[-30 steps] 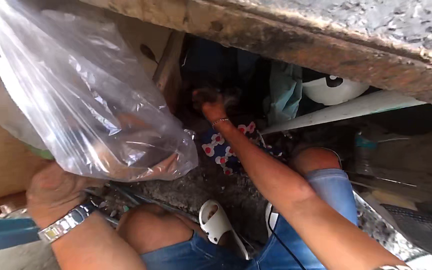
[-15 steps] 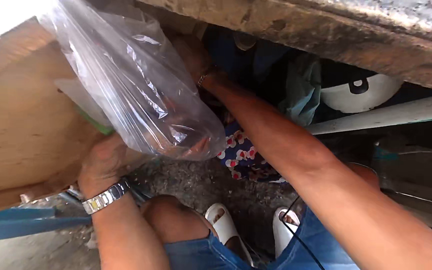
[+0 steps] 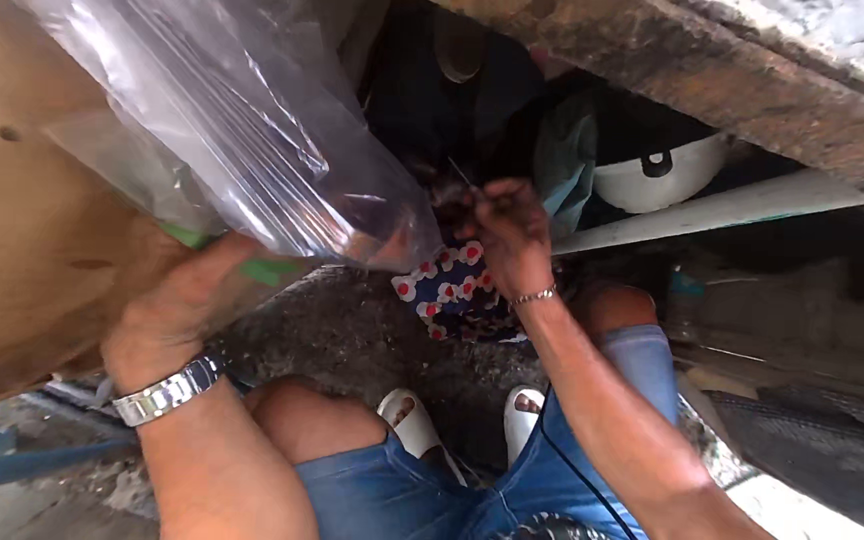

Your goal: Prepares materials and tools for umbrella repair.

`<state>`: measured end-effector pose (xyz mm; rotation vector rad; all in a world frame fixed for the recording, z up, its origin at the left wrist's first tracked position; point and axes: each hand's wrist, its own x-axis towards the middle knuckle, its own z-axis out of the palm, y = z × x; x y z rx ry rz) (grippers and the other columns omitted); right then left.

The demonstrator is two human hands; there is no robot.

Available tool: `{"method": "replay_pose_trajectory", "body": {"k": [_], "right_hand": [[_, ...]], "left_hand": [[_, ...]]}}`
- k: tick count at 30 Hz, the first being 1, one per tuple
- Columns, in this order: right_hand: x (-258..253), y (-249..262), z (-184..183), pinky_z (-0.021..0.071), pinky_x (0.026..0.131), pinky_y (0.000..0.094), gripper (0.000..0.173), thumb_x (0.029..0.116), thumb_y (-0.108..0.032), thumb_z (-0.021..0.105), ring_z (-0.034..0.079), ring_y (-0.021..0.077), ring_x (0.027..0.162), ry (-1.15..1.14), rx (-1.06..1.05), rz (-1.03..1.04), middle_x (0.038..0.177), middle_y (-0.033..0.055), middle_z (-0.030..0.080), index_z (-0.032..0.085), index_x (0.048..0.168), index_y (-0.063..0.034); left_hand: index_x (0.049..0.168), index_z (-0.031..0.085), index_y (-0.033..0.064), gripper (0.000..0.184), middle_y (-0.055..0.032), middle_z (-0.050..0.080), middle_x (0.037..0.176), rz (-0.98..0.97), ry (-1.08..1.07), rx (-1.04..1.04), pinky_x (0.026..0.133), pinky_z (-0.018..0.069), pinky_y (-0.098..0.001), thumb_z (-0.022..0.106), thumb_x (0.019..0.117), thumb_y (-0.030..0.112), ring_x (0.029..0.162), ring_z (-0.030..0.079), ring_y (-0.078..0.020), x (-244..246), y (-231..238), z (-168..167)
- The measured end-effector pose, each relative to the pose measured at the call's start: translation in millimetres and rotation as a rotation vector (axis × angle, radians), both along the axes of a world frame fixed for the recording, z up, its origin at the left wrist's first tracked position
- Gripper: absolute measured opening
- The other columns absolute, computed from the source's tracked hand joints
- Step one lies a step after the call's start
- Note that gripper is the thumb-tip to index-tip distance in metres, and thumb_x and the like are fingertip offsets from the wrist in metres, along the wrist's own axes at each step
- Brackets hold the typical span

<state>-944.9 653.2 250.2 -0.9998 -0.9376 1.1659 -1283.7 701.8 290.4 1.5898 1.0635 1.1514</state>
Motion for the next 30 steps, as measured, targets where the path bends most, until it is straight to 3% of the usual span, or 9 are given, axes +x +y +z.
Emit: {"method": "replay_pose_trajectory", "body": {"k": [3, 9, 14, 16, 18, 20, 23, 26, 30], "right_hand": [[16.2, -29.8, 8.2, 0.0573, 0.059, 0.0318, 0.038, 0.1028, -0.017, 0.052, 0.063, 0.0151, 0.072, -0.006, -0.039, 0.089, 0.112, 0.0082, 0.065, 0.053, 0.140, -0.0107], [37.2, -46.0, 15.0, 0.0579, 0.059, 0.0316, 0.030, 0.1026, -0.015, 0.058, 0.062, 0.0146, 0.068, -0.082, 0.088, 0.080, 0.101, 0.0097, 0.066, 0.061, 0.130, -0.0055], [29.7, -50.5, 33.4, 0.0624, 0.071, 0.0318, 0.029, 0.0976, -0.003, 0.061, 0.067, 0.0152, 0.084, -0.330, 0.166, -0.001, 0.113, 0.0091, 0.066, 0.063, 0.126, -0.0013], [26.3, -53.3, 41.4, 0.0630, 0.077, 0.0325, 0.028, 0.0971, 0.000, 0.061, 0.068, 0.0163, 0.092, -0.404, 0.219, -0.018, 0.115, 0.0100, 0.066, 0.063, 0.125, 0.0009], [20.5, -57.9, 50.2, 0.0628, 0.078, 0.0309, 0.025, 0.0985, -0.002, 0.061, 0.069, 0.0147, 0.094, -0.457, 0.251, -0.025, 0.114, 0.0085, 0.068, 0.063, 0.124, -0.0001], [11.7, -63.2, 60.9, 0.0626, 0.079, 0.0290, 0.023, 0.1006, -0.007, 0.062, 0.068, 0.0115, 0.091, -0.474, 0.260, -0.021, 0.110, 0.0058, 0.067, 0.062, 0.123, -0.0017], [-3.8, -71.7, 83.2, 0.0597, 0.076, 0.0234, 0.022, 0.1042, -0.015, 0.061, 0.066, 0.0066, 0.085, -0.427, 0.220, -0.007, 0.099, 0.0025, 0.069, 0.063, 0.122, -0.0020], [-16.0, -85.3, 126.6, 0.0534, 0.064, 0.0223, 0.023, 0.1071, -0.015, 0.055, 0.061, 0.0076, 0.071, -0.127, 0.026, 0.138, 0.084, 0.0047, 0.066, 0.063, 0.120, 0.0021], [-21.2, -109.2, 215.3, 0.0478, 0.058, 0.0215, 0.022, 0.1089, -0.013, 0.049, 0.054, 0.0063, 0.062, 0.073, -0.193, 0.248, 0.078, 0.0043, 0.062, 0.060, 0.118, 0.0030]], "left_hand": [[0.127, 0.064, 0.0195, 0.044, 0.0099, 0.070, 0.116, 0.007, 0.111, -0.029, 0.094, 0.0571, -0.0242, 0.081, 0.0874, 0.029, 0.105, 0.067, -0.0018, 12.4, -4.6, 10.2], [0.127, 0.066, 0.0158, 0.065, 0.0006, 0.070, 0.116, 0.120, 0.506, -0.072, 0.096, 0.0561, -0.0360, 0.087, 0.0760, 0.051, 0.106, 0.067, -0.0065, 9.0, -14.5, 12.8], [0.132, 0.061, 0.0201, 0.053, -0.0091, 0.069, 0.112, 0.193, 0.763, -0.287, 0.082, 0.0561, -0.0563, 0.081, 0.0875, 0.039, 0.096, 0.068, -0.0248, 0.6, -34.9, 64.1], [0.104, 0.068, 0.0136, 0.028, -0.0065, 0.063, 0.081, 0.138, 0.798, -0.334, 0.057, 0.0495, -0.0453, 0.071, 0.0941, 0.040, 0.066, 0.060, -0.0189, -3.8, -48.7, 83.2], [0.092, 0.070, 0.0190, 0.030, 0.0054, 0.058, 0.068, -0.001, 0.667, -0.293, 0.047, 0.0439, -0.0261, 0.063, 0.0981, 0.048, 0.053, 0.051, -0.0051, 0.0, -63.3, 91.1], [0.101, 0.073, 0.0209, 0.027, 0.0116, 0.062, 0.073, -0.072, 0.385, -0.201, 0.048, 0.0429, -0.0168, 0.057, 0.1037, 0.043, 0.054, 0.050, 0.0020, 29.1, -74.6, 86.1], [0.114, 0.069, 0.0074, 0.023, 0.0014, 0.071, 0.087, -0.006, -0.130, -0.256, 0.047, 0.0429, -0.0155, 0.054, 0.1070, 0.022, 0.054, 0.051, 0.0001, 97.1, -88.8, 72.1], [0.111, 0.068, 0.0026, 0.019, -0.0051, 0.064, 0.081, 0.053, -0.682, -0.504, 0.045, 0.0426, -0.0156, 0.069, 0.0988, 0.017, 0.053, 0.050, -0.0024, 143.4, -106.7, 83.7], [0.107, 0.072, 0.0029, 0.020, -0.0057, 0.062, 0.073, 0.119, -0.794, -0.683, 0.046, 0.0416, -0.0167, 0.077, 0.0925, 0.016, 0.052, 0.049, -0.0035, 169.0, -129.7, 160.7]]}}
